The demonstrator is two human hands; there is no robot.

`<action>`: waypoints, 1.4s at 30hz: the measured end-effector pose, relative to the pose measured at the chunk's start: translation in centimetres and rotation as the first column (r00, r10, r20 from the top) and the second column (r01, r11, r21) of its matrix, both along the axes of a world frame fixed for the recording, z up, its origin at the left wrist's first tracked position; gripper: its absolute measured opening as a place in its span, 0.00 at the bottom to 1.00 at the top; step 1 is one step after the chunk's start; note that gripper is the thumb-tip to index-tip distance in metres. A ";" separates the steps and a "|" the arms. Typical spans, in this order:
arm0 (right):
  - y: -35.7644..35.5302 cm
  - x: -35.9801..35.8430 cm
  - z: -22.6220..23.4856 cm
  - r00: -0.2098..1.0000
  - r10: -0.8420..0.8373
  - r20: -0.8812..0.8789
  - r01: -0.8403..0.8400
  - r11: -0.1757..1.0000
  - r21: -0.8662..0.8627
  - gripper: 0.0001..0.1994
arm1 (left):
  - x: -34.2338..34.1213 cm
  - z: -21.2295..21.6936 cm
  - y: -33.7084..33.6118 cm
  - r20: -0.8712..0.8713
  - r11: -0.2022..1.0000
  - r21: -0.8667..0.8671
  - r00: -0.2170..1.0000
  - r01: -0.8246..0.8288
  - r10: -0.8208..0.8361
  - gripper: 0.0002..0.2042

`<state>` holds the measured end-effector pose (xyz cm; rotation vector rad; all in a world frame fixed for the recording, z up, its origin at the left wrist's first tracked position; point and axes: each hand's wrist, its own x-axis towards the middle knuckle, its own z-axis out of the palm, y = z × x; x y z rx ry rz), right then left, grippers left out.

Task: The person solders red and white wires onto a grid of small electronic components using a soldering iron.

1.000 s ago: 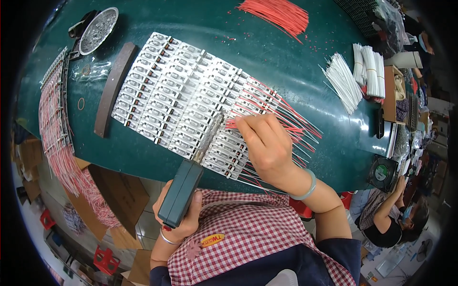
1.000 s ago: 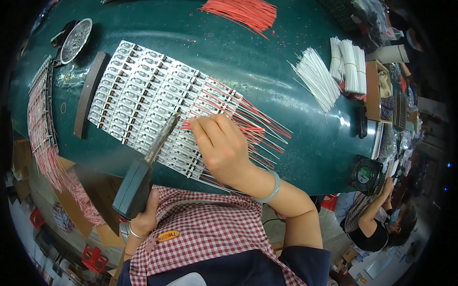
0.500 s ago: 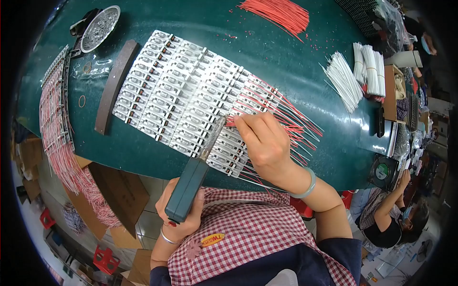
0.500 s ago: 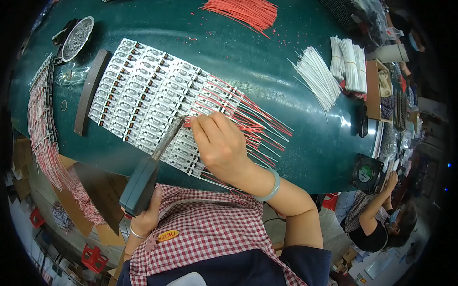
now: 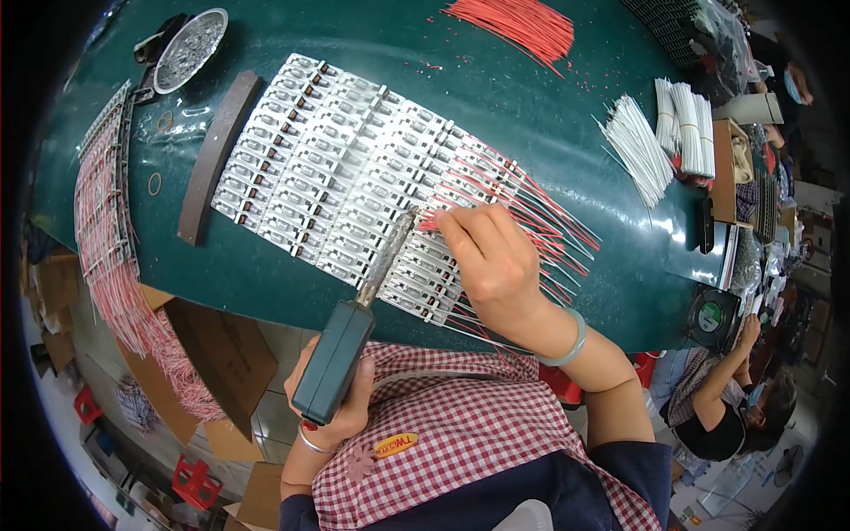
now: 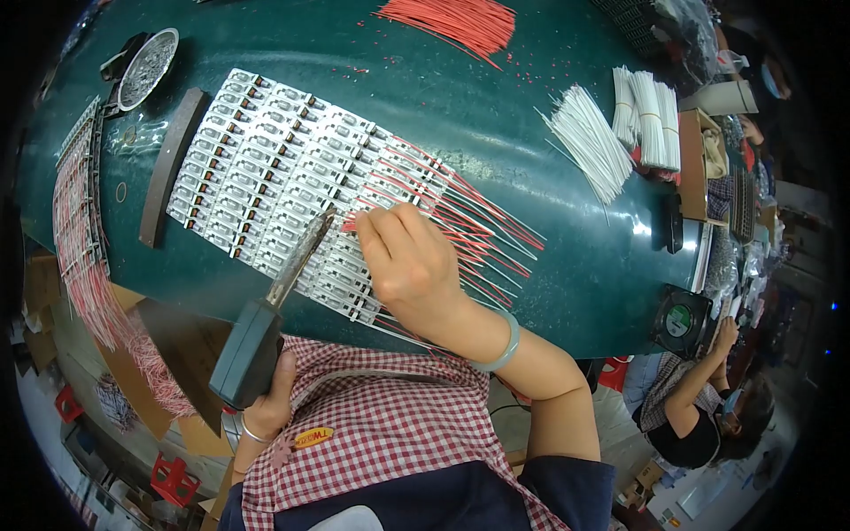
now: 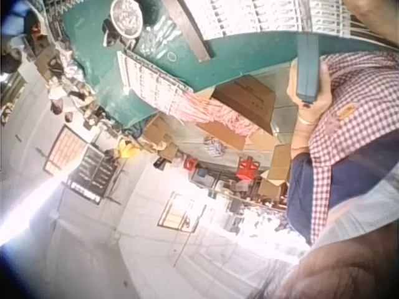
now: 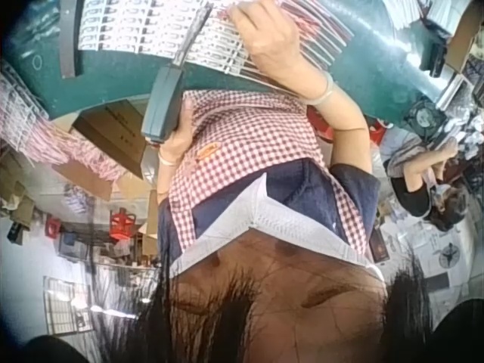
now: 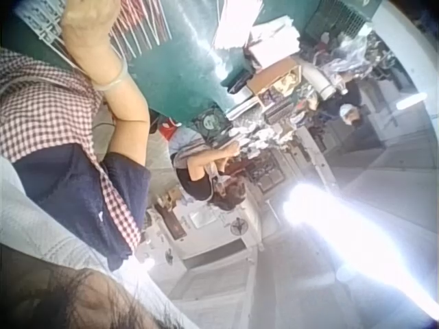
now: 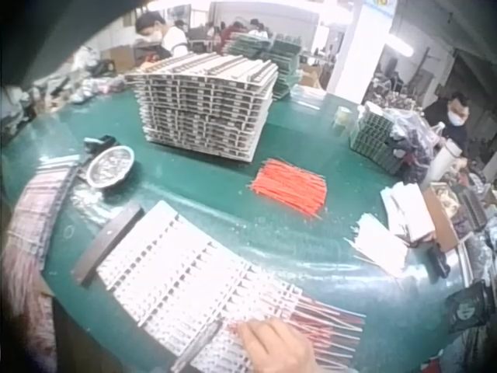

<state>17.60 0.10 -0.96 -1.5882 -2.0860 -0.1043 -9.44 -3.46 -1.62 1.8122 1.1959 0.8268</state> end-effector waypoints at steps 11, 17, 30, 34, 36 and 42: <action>-0.6 -0.8 -0.2 0.997 -0.002 -0.081 0.006 0.999 0.038 0.21 | -0.2 -0.5 -0.9 -0.005 0.998 -0.067 1.000 -0.016 0.016 0.12; -0.4 -0.6 -0.4 0.999 0.023 -0.032 -0.022 0.999 0.040 0.18 | 0.2 -0.5 -0.8 -0.009 0.993 -0.116 1.000 -0.030 0.029 0.12; -0.4 -0.6 -0.3 1.000 0.019 -0.009 -0.019 1.000 0.023 0.17 | -0.4 -1.1 -0.9 -0.005 1.000 -0.024 1.000 -0.015 0.015 0.12; -0.4 -0.5 -0.3 1.000 0.015 -0.013 -0.014 1.000 0.022 0.17 | -0.5 -1.1 -0.9 0.020 1.000 0.019 1.000 -0.023 0.023 0.12; -0.4 -0.5 -0.4 1.000 0.015 -0.021 -0.014 1.000 0.021 0.17 | -0.5 -1.1 -1.0 0.015 0.999 0.019 1.000 -0.026 0.025 0.12; -0.4 -0.5 -0.6 1.000 0.010 -0.019 -0.009 0.999 0.049 0.17 | 0.0 -1.1 -0.8 0.030 1.000 0.013 0.999 -0.024 0.023 0.12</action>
